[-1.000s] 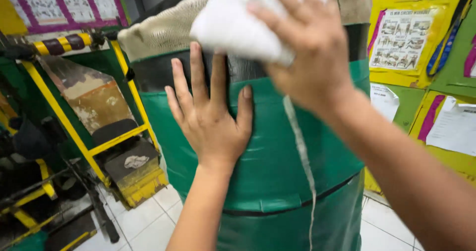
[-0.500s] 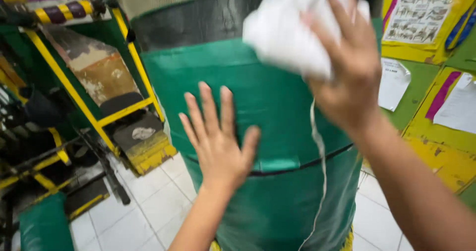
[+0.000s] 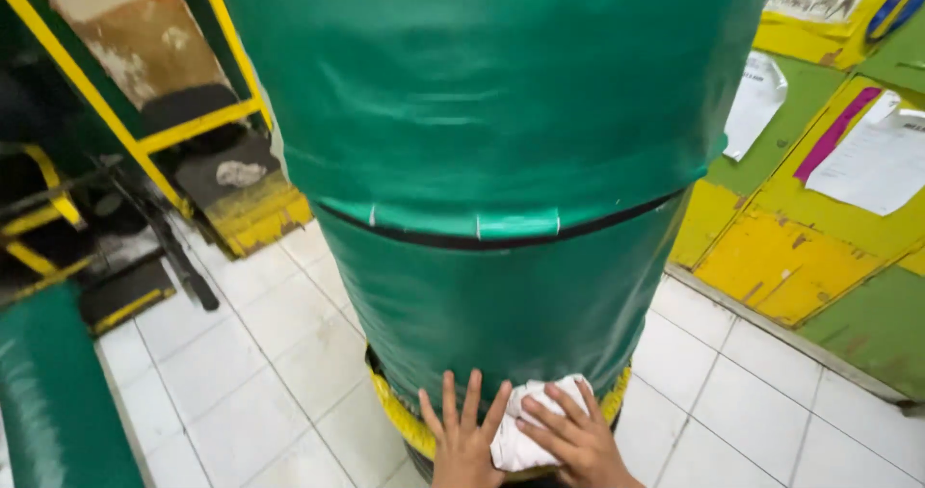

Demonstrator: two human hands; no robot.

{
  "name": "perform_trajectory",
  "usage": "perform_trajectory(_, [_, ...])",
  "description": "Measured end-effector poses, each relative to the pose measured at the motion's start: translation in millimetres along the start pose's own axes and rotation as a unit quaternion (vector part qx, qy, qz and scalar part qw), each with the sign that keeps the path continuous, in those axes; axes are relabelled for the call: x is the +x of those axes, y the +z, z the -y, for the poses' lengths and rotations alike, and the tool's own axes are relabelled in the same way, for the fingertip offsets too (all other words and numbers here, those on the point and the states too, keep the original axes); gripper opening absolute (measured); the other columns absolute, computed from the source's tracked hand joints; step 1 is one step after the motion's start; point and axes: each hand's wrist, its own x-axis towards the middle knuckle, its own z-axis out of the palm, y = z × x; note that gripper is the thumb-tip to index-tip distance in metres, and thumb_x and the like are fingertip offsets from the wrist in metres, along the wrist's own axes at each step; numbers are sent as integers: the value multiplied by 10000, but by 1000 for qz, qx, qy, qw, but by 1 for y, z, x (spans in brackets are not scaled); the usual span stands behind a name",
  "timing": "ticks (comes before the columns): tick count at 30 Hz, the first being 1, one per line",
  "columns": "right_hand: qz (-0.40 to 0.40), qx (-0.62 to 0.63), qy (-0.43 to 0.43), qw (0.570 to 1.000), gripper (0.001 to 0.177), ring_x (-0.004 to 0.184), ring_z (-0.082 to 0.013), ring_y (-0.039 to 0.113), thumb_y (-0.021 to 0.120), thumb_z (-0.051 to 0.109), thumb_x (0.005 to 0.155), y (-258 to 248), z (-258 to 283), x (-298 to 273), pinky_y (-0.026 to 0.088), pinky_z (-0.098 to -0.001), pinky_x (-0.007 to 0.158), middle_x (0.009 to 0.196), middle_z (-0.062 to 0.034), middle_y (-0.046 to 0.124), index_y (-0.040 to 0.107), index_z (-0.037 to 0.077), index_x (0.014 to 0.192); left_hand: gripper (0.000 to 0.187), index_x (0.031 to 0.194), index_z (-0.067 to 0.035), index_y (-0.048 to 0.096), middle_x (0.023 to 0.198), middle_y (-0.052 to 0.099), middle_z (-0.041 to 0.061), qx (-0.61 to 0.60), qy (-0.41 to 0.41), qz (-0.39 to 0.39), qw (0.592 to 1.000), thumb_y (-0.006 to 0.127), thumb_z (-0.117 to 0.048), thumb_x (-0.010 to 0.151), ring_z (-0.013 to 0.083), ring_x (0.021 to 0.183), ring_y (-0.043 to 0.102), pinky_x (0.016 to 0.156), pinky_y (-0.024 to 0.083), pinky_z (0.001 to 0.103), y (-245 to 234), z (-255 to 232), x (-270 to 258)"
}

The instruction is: The recorder uses a white cloth to wipe down various pieces of gym equipment, including weight machines, benches, and a large punching bag.

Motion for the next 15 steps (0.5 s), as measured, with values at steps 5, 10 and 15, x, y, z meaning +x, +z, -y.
perform_trajectory(5, [-19, 91, -4, 996, 583, 1380, -393, 495, 652, 145, 663, -50, -27, 13, 298, -613, 1144, 1432, -147, 586, 724, 133, 1241, 923, 1538, -158, 399, 1635, 220, 227, -52, -40, -62, 996, 763, -434, 736, 553, 1483, 154, 1116, 81, 761, -80, -21, 85])
perform_trajectory(10, [-194, 1, 102, 976, 547, 1524, -438, 422, 700, 94, 738, -135, -13, 167, 341, -573, 1266, 1572, -163, 488, 684, 132, 1283, 797, 1598, -140, 330, 1688, 254, 216, -66, -34, -187, 980, 721, -306, 924, 533, 1573, 186, 1268, 144, 682, -129, -33, 144])
perform_trajectory(15, [-163, -72, 45, 983, 558, 1526, -432, 310, 673, 84, 777, -42, -39, 133, 167, -576, 1268, 1582, -108, 443, 731, 251, 1306, 758, 1520, -123, 413, 1655, 285, 188, -46, -11, -114, 992, 722, -258, 842, 539, 1527, 198, 1210, 141, 733, -59, -11, 103])
